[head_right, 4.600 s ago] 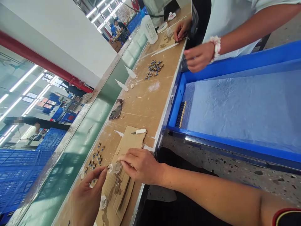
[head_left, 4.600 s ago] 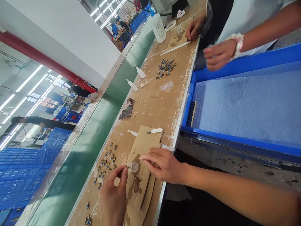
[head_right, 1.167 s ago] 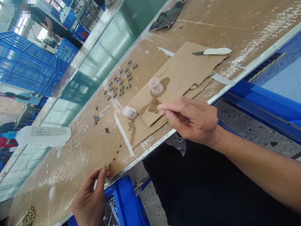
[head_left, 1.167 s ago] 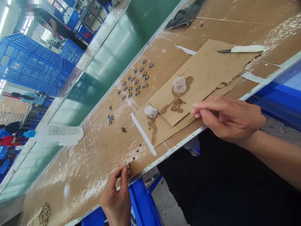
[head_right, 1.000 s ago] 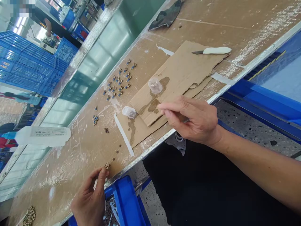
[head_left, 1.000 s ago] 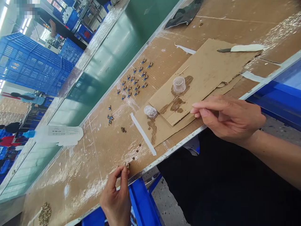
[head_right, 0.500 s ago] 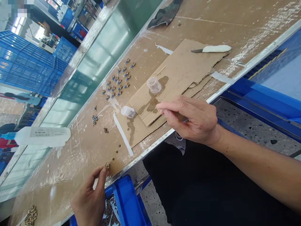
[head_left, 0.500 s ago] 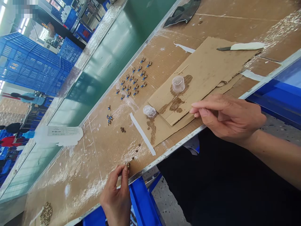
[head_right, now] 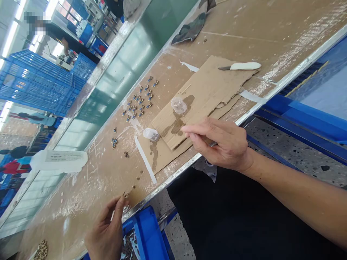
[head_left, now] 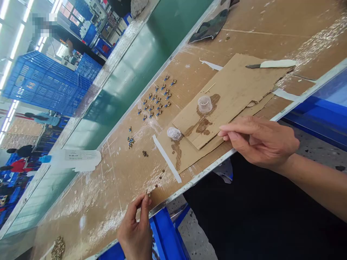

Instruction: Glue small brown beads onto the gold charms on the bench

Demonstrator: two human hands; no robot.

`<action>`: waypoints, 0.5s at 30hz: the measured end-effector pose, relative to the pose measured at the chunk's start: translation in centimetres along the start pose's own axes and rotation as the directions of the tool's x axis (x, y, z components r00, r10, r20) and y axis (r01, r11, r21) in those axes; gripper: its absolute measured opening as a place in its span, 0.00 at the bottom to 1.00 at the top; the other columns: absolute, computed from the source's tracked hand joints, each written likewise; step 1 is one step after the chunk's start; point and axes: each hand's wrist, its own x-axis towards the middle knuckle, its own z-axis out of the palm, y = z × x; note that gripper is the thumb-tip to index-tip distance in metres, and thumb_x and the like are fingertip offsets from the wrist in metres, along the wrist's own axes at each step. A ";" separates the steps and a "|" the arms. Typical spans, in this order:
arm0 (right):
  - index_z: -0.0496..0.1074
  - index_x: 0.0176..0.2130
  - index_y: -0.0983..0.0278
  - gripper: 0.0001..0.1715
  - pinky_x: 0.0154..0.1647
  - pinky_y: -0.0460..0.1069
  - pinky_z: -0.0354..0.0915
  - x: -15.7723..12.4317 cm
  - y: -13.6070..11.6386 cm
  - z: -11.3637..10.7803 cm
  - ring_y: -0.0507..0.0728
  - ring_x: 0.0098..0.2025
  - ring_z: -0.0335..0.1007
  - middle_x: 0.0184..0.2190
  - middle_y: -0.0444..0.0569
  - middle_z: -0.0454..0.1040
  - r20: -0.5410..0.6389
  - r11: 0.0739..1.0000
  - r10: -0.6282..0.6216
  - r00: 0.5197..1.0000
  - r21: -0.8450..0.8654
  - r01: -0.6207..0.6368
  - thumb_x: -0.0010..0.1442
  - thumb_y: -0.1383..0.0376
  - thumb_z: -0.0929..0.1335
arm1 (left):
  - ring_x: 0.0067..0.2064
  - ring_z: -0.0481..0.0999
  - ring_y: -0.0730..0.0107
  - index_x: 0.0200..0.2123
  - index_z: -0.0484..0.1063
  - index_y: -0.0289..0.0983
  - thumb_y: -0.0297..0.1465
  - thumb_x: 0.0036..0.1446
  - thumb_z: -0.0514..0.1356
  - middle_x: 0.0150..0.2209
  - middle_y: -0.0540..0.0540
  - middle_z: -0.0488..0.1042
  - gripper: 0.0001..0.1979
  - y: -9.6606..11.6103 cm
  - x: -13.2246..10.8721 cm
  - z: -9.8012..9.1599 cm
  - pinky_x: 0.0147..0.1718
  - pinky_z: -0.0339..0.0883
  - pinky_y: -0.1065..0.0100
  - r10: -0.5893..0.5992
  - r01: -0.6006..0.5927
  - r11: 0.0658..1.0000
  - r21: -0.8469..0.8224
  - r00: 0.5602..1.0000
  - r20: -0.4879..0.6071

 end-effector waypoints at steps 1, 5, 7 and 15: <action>0.69 0.47 0.54 0.24 0.27 0.45 0.70 0.0 0.0 0.0 0.50 0.30 0.74 0.30 0.41 0.77 -0.004 1.000 -0.006 1.000 0.012 0.006 0.55 0.76 0.65 | 0.34 0.79 0.62 0.31 0.77 0.41 0.45 0.45 0.63 0.28 0.49 0.79 0.15 0.1 -0.3 0.1 0.35 0.72 0.67 -0.037 0.035 0.998 -0.054 0.999 -0.040; 0.68 0.48 0.56 0.25 0.30 0.44 0.71 -0.1 0.1 0.1 0.49 0.31 0.73 0.30 0.42 0.76 -0.020 0.998 -0.033 0.999 0.049 0.034 0.54 0.77 0.65 | 0.33 0.79 0.67 0.32 0.77 0.40 0.41 0.41 0.67 0.29 0.50 0.79 0.15 0.3 -1.0 0.9 0.35 0.73 0.70 -0.119 0.064 0.956 -0.285 0.977 -0.178; 0.69 0.48 0.59 0.24 0.31 0.44 0.71 0.0 0.2 0.2 0.49 0.31 0.73 0.30 0.43 0.76 -0.024 0.996 -0.048 0.999 0.068 0.050 0.53 0.78 0.66 | 0.31 0.79 0.69 0.32 0.77 0.39 0.40 0.41 0.68 0.28 0.50 0.79 0.15 0.3 -1.0 1.1 0.34 0.74 0.72 -0.134 0.054 0.933 -0.357 0.970 -0.203; 0.69 0.45 0.62 0.18 0.33 0.42 0.70 0.3 -0.9 0.2 0.47 0.33 0.72 0.31 0.44 0.75 0.011 0.993 -0.072 0.997 0.095 0.071 0.55 0.76 0.66 | 0.32 0.79 0.68 0.29 0.78 0.40 0.39 0.44 0.67 0.30 0.49 0.79 0.10 1.3 -1.7 1.4 0.39 0.74 0.68 0.059 -0.186 0.911 -0.368 0.942 -0.330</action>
